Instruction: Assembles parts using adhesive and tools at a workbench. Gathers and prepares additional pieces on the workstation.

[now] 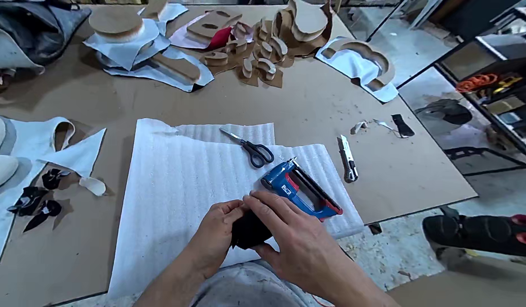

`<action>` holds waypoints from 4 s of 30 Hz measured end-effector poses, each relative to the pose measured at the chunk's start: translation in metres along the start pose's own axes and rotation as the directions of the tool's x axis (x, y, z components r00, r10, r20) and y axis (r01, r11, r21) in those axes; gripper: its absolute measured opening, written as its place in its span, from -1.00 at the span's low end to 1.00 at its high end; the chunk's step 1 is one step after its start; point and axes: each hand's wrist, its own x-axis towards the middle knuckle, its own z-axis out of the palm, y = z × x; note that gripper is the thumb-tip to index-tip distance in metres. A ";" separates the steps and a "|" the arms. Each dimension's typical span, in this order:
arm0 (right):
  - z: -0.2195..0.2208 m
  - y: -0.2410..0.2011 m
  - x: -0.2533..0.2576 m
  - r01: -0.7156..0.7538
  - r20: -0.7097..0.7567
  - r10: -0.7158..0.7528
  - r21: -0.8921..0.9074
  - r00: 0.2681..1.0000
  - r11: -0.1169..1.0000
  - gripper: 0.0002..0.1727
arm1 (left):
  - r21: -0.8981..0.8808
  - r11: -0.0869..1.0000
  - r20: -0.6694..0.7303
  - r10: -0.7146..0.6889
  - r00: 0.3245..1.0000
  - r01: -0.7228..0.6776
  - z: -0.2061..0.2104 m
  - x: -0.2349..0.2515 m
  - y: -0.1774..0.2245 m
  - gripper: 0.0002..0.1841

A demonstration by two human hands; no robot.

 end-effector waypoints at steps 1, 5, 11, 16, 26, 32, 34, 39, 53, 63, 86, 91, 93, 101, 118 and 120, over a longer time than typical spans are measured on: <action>-0.003 0.000 -0.001 0.009 0.012 -0.009 -0.012 1.000 1.000 -0.30 | 0.077 0.996 0.008 0.050 0.999 -0.050 -0.003 -0.002 -0.001 -0.65; -0.009 0.007 -0.004 0.018 -0.069 -0.018 -0.013 0.997 1.000 -0.33 | 0.494 0.686 0.091 0.570 0.816 -0.534 -0.020 -0.014 -0.009 -0.62; -0.019 0.006 -0.002 0.044 -0.077 -0.037 0.084 0.996 0.996 -0.28 | 0.560 0.401 0.341 0.686 0.643 -0.725 -0.015 -0.027 0.002 -0.67; -0.021 0.000 -0.001 0.103 -0.126 -0.048 0.470 0.991 0.877 -0.46 | 0.436 0.370 0.332 0.781 0.529 -0.820 -0.006 -0.030 0.007 -0.84; 0.026 -0.006 0.028 0.210 -0.311 0.105 0.818 0.945 0.535 -0.51 | 0.370 0.595 0.004 0.767 0.642 -0.713 0.009 -0.022 -0.003 -0.82; 0.118 0.014 0.063 -0.060 -0.013 0.230 0.950 0.973 0.305 -0.07 | 0.648 0.512 -0.067 0.776 0.628 -0.563 -0.052 0.039 -0.020 -0.88; 0.147 0.009 0.064 -0.211 0.135 0.405 0.966 0.904 0.147 0.05 | 0.771 0.410 -0.026 0.785 0.619 -0.487 -0.073 0.063 -0.040 -0.87; 0.145 0.019 0.041 -0.436 0.392 0.534 0.899 0.749 -0.048 -0.03 | 0.824 0.314 0.050 0.789 0.613 -0.472 -0.084 0.083 -0.092 -0.83; 0.081 0.110 -0.047 -0.718 -0.093 0.715 -0.184 0.693 0.672 0.04 | 0.909 0.094 0.178 0.794 0.581 -0.407 -0.079 0.090 -0.111 -0.82; -0.001 0.062 -0.042 -0.681 0.143 0.687 -0.091 0.713 0.726 -0.53 | 0.908 0.141 0.158 0.757 0.634 -0.395 -0.082 0.088 -0.107 -0.81; -0.005 0.059 -0.033 -0.459 0.180 0.471 -0.106 0.864 0.882 -0.64 | 0.868 0.078 0.259 0.773 0.580 -0.491 -0.091 0.089 -0.106 -0.77; -0.001 0.066 -0.020 -0.405 0.187 0.423 -0.131 0.886 0.905 -0.63 | 0.880 0.136 0.177 0.795 0.581 -0.455 -0.080 0.085 -0.100 -0.79; 0.004 0.066 -0.019 -0.403 0.184 0.419 -0.119 0.889 0.907 -0.63 | 0.925 0.086 0.166 0.784 0.598 -0.370 -0.076 0.085 -0.098 -0.74; 0.004 0.073 -0.026 -0.366 0.215 0.371 -0.064 0.903 0.928 -0.60 | 0.978 0.075 0.075 0.740 0.669 -0.192 -0.058 0.084 -0.093 -0.72; 0.005 0.096 -0.002 -0.245 0.329 0.235 -0.011 0.915 0.969 -0.59 | 0.941 0.224 -0.067 0.857 0.511 -0.253 -0.053 0.093 -0.114 -0.85; 0.007 0.093 0.002 -0.241 0.330 0.232 -0.016 0.915 0.970 -0.60 | 0.943 0.209 -0.050 0.859 0.510 -0.259 -0.055 0.093 -0.114 -0.85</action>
